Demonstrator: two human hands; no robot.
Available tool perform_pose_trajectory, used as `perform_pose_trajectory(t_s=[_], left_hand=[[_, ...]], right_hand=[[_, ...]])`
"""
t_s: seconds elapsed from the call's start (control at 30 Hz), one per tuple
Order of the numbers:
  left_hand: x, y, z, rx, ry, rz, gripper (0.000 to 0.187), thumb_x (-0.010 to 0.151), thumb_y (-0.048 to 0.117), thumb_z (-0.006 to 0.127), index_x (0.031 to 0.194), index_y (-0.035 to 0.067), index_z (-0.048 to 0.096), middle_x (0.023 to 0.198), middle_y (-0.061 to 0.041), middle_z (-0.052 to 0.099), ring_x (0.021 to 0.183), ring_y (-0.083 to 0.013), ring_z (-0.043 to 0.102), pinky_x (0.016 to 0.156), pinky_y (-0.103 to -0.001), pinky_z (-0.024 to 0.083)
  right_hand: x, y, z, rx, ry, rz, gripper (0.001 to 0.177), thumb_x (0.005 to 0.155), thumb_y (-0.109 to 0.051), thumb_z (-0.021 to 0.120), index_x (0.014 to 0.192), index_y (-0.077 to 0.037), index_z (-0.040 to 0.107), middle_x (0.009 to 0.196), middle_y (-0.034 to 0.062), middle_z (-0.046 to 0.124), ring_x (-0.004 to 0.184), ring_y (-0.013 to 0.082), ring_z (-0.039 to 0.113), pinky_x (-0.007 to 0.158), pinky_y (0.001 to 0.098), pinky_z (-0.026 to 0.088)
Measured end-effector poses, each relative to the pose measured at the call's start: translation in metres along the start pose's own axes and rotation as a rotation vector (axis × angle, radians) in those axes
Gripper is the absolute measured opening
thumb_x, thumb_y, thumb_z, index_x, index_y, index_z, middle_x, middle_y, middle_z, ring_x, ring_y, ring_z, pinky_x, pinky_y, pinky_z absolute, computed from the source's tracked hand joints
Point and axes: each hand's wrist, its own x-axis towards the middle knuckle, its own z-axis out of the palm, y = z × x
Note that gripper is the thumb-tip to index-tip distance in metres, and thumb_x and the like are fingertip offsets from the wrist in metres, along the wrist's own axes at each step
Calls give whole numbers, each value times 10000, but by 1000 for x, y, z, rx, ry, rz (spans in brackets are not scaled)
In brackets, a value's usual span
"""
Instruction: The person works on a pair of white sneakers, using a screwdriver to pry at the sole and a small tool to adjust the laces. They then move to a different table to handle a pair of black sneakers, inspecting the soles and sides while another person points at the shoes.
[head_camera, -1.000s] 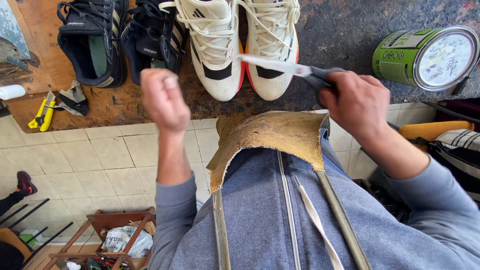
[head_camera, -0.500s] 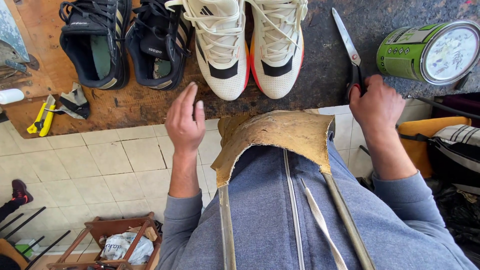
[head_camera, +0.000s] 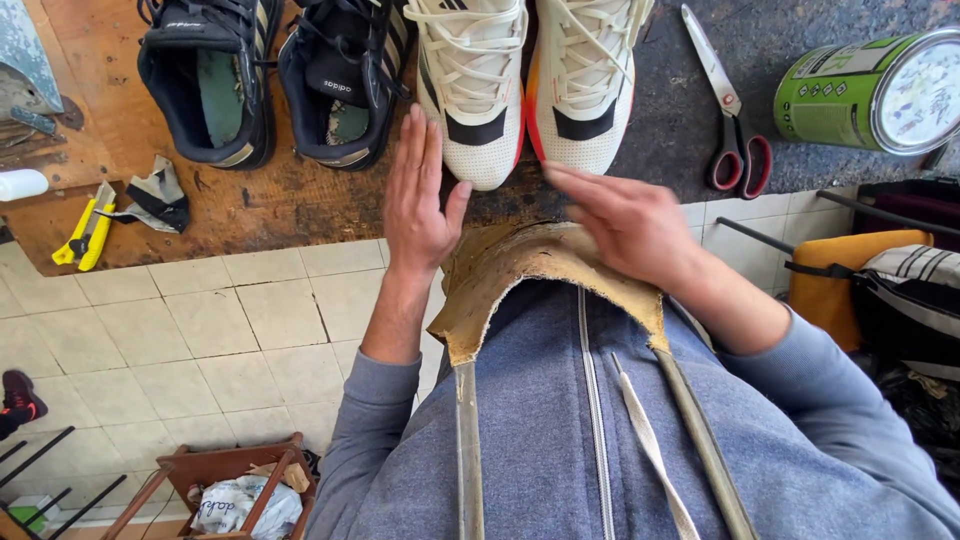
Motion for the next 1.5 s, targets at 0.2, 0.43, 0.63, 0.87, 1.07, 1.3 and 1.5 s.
perform_pose_trajectory(t_s=[0.2,0.43,0.63,0.87,1.07,1.3,1.5], left_hand=[[5,-1,3,-29,-101,-12,712,1143,530,303,1654,41,219,1735,-150,178,1648,-337,214,1386,-468,251],[5,-6,8,-30,-99,6,761,1132,593,284,1665,59,181,1745,-140,153,1658,-320,218,1401,-443,266],[13,-8,0,-146,-58,44,753,1123,571,391,1638,41,246,1718,-164,230,1630,-349,292,1392,-471,295],[20,-16,-10,-193,-53,86,768,1129,557,436,1638,24,221,1717,-185,218,1630,-343,308,1375,-451,331],[31,-15,-20,128,-38,213,700,1127,578,394,1570,38,439,1641,-103,380,1448,-313,538,1222,-414,479],[23,-20,-13,-86,-30,171,692,1132,517,452,1599,17,342,1678,-150,292,1562,-328,394,1324,-438,391],[17,-20,-9,21,-91,186,662,1136,501,433,1609,47,336,1683,-130,298,1591,-286,321,1340,-440,300]], right_hand=[[27,-4,49,-56,-302,-12,672,1109,-256,531,1621,44,217,1703,242,166,1604,385,166,1336,457,193],[32,-9,68,-202,-232,25,762,1141,-385,538,1634,56,161,1711,253,109,1621,400,157,1354,464,236],[36,-11,68,-241,-226,33,751,1138,-422,501,1629,58,196,1704,254,148,1610,400,175,1347,466,232],[33,-16,64,-270,-236,37,764,1116,-417,548,1615,72,238,1698,252,173,1600,393,209,1329,459,253],[35,-13,65,-312,-227,28,768,1118,-448,531,1617,65,255,1701,232,189,1596,383,249,1318,450,283],[35,-14,60,-341,-245,5,807,1088,-472,560,1607,74,271,1685,258,218,1582,390,252,1314,448,265],[33,-13,61,-351,-256,-2,791,1087,-435,589,1608,68,268,1690,246,212,1586,364,249,1310,428,273]])
